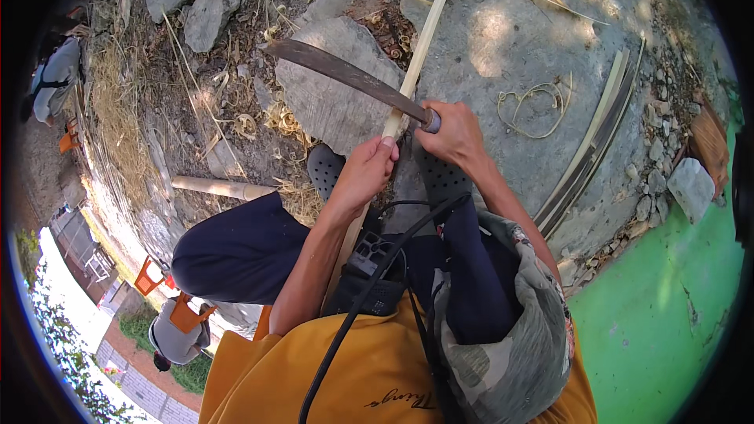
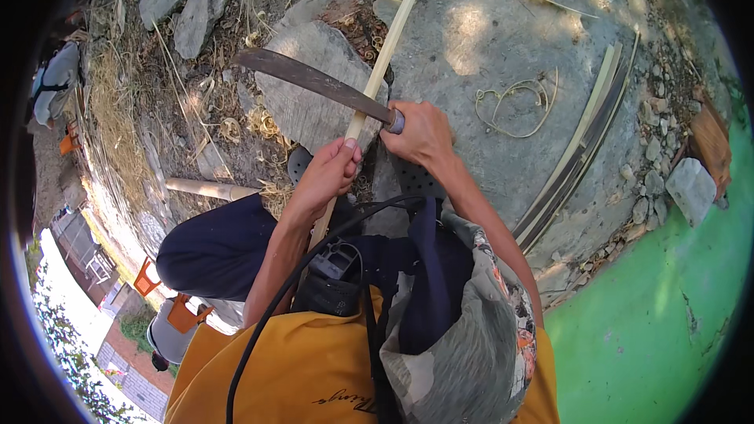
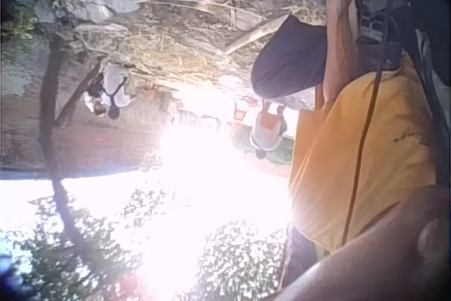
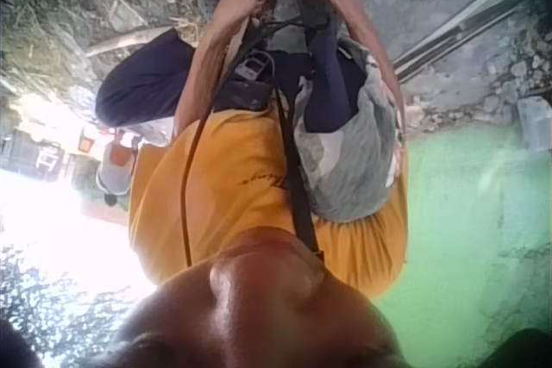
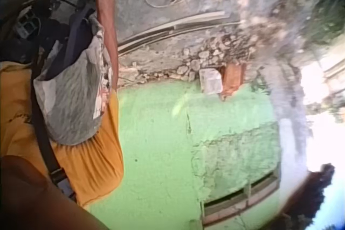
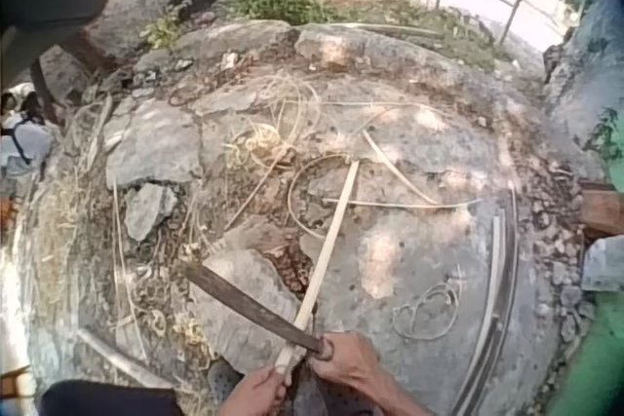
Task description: The person holds a long strip of bamboo and uses a large knife to shave down the surface and edges. The person then tests the flexibility of the bamboo strip by bending it and continues to shave different sections of the strip.
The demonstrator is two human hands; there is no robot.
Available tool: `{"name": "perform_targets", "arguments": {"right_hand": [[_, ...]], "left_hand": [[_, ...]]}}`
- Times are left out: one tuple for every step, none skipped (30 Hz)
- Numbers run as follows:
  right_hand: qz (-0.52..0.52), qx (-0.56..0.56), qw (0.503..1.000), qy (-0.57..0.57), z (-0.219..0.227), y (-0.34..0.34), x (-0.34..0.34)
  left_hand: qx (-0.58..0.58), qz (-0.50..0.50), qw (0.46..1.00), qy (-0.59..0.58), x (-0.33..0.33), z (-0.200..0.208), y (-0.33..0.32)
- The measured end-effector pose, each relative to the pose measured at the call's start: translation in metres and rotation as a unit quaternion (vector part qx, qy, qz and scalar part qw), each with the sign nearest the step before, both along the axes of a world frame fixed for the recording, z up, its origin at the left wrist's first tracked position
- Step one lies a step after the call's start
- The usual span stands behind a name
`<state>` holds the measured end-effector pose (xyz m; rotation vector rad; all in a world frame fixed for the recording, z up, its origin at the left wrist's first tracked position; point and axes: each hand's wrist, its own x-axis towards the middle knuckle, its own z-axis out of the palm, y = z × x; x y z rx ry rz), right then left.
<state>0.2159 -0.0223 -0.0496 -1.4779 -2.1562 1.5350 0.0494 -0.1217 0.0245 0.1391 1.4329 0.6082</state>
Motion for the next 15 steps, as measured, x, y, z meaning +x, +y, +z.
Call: {"name": "perform_targets", "arguments": {"right_hand": [[-0.004,0.005,1.0,-0.004,0.002,0.001,-0.001],[-0.006,0.003,1.0,-0.004,0.003,0.001,-0.003],[-0.005,0.01,1.0,-0.011,0.005,0.001,-0.005],[-0.002,0.017,1.0,-0.016,0.005,0.0,-0.007],[-0.004,0.016,1.0,-0.016,0.007,-0.003,-0.007],[-0.012,0.03,0.999,-0.006,0.01,-0.007,-0.007],[-0.022,0.044,0.999,0.003,0.011,-0.011,-0.006],[-0.025,0.042,0.999,0.002,0.01,-0.012,-0.005],[-0.02,0.035,0.999,-0.001,0.007,-0.013,-0.005],[-0.014,0.028,0.999,-0.005,0.005,-0.012,-0.004],[-0.017,0.028,0.999,-0.007,0.002,-0.008,-0.003],[-0.022,0.023,0.999,-0.007,-0.002,-0.003,-0.003],[-0.024,0.018,1.0,-0.005,-0.002,-0.001,-0.005],[-0.024,0.017,1.0,-0.005,0.0,-0.003,-0.006],[-0.018,0.028,0.999,-0.012,0.003,-0.005,-0.007]], "left_hand": [[-0.002,-0.002,1.0,0.0,-0.002,0.001,0.0],[-0.006,0.002,1.0,-0.006,-0.005,0.001,0.002],[-0.011,0.006,1.0,-0.013,-0.005,0.001,0.002],[-0.011,0.004,1.0,-0.012,-0.005,0.0,0.001],[-0.005,-0.01,1.0,0.012,-0.005,-0.003,0.0],[0.001,-0.023,0.999,0.037,-0.005,-0.004,-0.001],[0.0,-0.027,0.999,0.035,-0.005,-0.002,0.001],[-0.003,-0.027,1.0,0.014,-0.005,0.002,0.005],[-0.006,-0.027,1.0,-0.008,-0.004,0.004,0.007],[-0.006,-0.03,0.999,-0.01,-0.003,0.003,0.005],[0.006,-0.024,1.0,-0.017,-0.002,0.002,0.002],[0.017,-0.017,0.999,-0.025,-0.001,0.001,0.001],[0.016,-0.017,0.999,-0.024,-0.004,0.002,0.001],[0.007,-0.009,0.999,-0.036,-0.008,0.003,0.003],[-0.002,-0.001,0.999,-0.049,-0.011,0.004,0.004]]}}
